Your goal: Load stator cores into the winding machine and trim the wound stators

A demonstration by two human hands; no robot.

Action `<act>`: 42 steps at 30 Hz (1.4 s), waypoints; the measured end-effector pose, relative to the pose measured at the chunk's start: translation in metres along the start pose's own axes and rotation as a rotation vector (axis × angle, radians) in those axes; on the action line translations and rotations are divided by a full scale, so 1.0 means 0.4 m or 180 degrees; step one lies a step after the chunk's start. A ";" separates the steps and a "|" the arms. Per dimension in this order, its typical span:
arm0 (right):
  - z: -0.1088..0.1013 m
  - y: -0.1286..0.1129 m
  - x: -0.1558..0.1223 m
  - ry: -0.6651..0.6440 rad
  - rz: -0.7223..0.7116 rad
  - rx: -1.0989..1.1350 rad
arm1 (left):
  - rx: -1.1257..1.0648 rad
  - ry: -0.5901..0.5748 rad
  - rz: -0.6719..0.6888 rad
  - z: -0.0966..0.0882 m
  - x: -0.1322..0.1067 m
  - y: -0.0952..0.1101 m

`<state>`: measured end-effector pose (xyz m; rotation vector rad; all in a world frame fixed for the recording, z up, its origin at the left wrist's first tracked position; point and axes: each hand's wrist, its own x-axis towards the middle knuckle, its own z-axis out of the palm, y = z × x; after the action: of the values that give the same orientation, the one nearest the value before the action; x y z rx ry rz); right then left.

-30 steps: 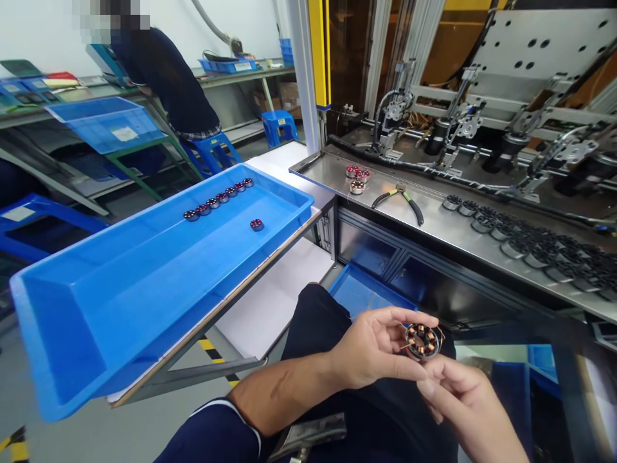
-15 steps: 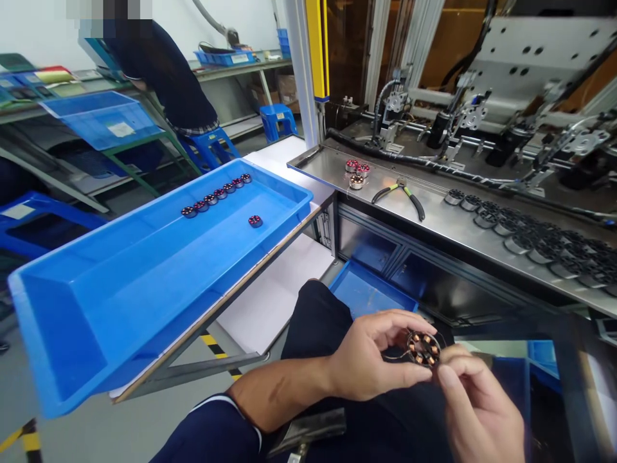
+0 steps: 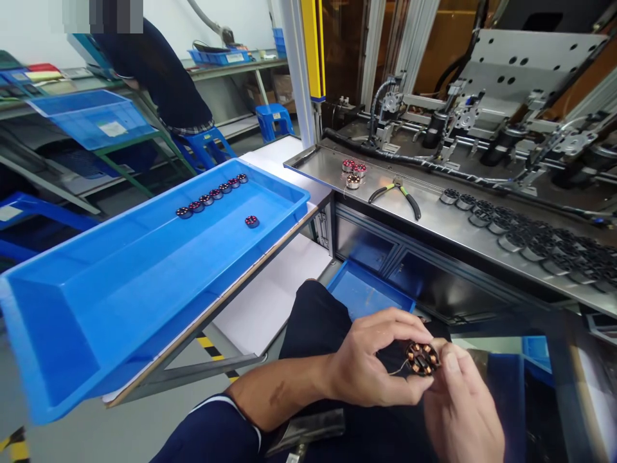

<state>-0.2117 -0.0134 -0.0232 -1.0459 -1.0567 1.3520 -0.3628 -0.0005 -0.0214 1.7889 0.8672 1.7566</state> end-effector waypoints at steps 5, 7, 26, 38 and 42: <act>-0.003 -0.005 0.004 0.0182 -0.0886 -0.0337 | 0.0187 -0.0144 0.0247 -0.004 0.001 0.010; -0.001 -0.015 0.006 0.0240 -0.0739 -0.0516 | 0.0141 -0.0144 0.0230 -0.004 -0.001 0.011; -0.024 -0.041 0.010 -0.0186 -0.0949 -0.0851 | -0.0512 -0.0006 -0.0377 -0.014 -0.004 -0.005; -0.049 -0.060 0.016 -0.0584 -0.1608 -0.1309 | -0.0556 -0.0097 -0.0232 -0.013 0.007 0.000; -0.056 -0.074 0.027 -0.0620 -0.2032 -0.1703 | -0.0736 -0.0162 -0.0349 -0.015 0.012 0.004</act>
<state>-0.1838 -0.0011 0.0004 -0.8382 -1.7781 0.6676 -0.3688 0.0013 -0.0168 1.5990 0.6969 1.6605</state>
